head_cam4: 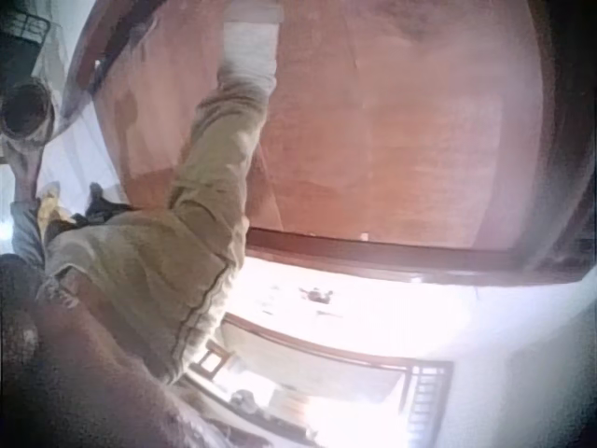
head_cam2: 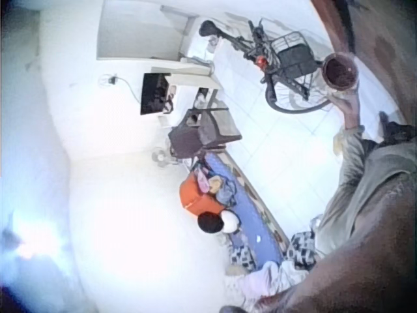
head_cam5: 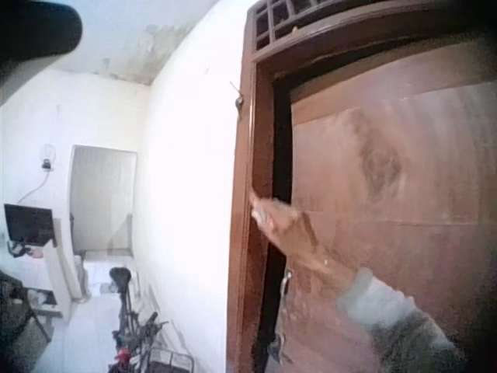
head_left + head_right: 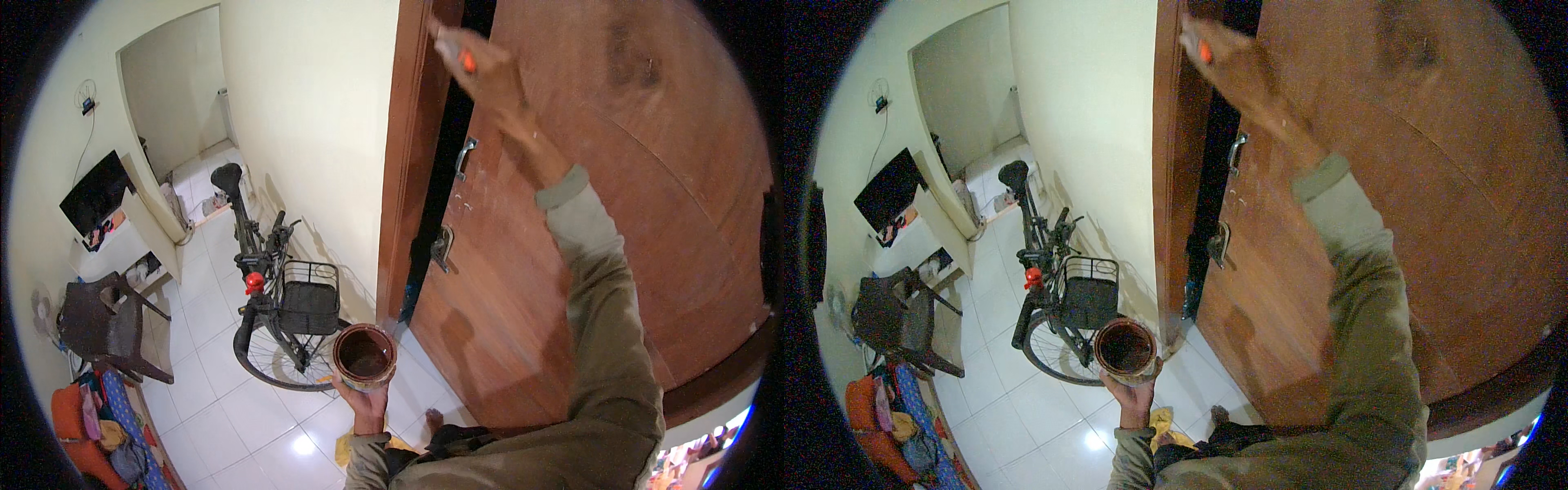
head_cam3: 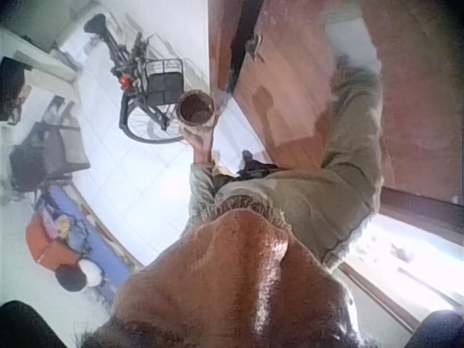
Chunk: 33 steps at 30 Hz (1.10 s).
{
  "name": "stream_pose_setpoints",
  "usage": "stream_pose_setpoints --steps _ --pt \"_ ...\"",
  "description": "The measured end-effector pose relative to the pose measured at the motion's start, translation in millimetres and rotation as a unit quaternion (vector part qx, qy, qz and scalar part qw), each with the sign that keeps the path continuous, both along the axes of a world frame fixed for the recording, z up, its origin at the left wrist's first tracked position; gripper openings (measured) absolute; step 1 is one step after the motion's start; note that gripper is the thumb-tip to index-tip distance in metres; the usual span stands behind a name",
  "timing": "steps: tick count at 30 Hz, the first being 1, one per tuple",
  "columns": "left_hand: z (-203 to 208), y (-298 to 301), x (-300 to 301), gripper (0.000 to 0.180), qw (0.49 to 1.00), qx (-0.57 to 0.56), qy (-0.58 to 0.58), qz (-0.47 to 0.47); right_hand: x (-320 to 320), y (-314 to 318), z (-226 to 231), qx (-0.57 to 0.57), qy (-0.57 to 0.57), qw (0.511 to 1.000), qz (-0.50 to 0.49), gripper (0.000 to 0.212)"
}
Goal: The person paints a door and door frame using a brush and a can of brown paint, moving between standing and sitting positions to reach different sections.
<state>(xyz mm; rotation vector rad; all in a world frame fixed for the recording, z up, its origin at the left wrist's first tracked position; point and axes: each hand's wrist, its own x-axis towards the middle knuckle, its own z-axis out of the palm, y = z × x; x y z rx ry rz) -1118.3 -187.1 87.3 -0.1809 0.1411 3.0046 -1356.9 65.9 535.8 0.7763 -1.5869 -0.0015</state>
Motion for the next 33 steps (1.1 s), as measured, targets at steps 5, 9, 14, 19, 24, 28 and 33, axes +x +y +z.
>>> stream_pose_setpoints --steps 5,9,14,19,24,28,33 --pt "-2.9 -2.7 3.6 0.064 1.000 0.005 -0.022 -0.013 25.2 -8.9 -145.0 0.090 -0.185 0.974 -0.092 0.038" --pt "-7.9 -2.3 7.1 0.065 0.998 0.048 -0.017 -0.030 36.9 -9.4 -187.5 0.081 -0.336 0.934 -0.091 0.028" --pt "-20.3 -7.6 10.9 0.071 0.999 0.027 -0.022 -0.032 8.3 -7.3 -93.1 -0.071 -0.226 0.971 0.023 0.032" --pt "-20.7 -8.7 10.8 0.070 0.999 0.030 -0.020 -0.028 11.0 -19.3 -90.4 0.020 -0.056 0.996 -0.073 0.030" --pt "-17.5 -14.4 9.0 0.069 0.999 0.038 -0.016 -0.020 28.3 -28.7 -149.9 -0.006 -0.336 0.942 -0.012 0.019" --pt "-21.6 -17.8 9.9 0.069 0.998 0.036 0.028 -0.043 6.3 -43.1 -77.5 -0.106 -0.440 0.891 0.049 0.020" --pt "-12.6 -15.7 12.9 0.064 0.994 0.086 -0.052 -0.034 -21.8 -55.0 -18.7 0.089 -0.087 0.980 -0.154 0.018"
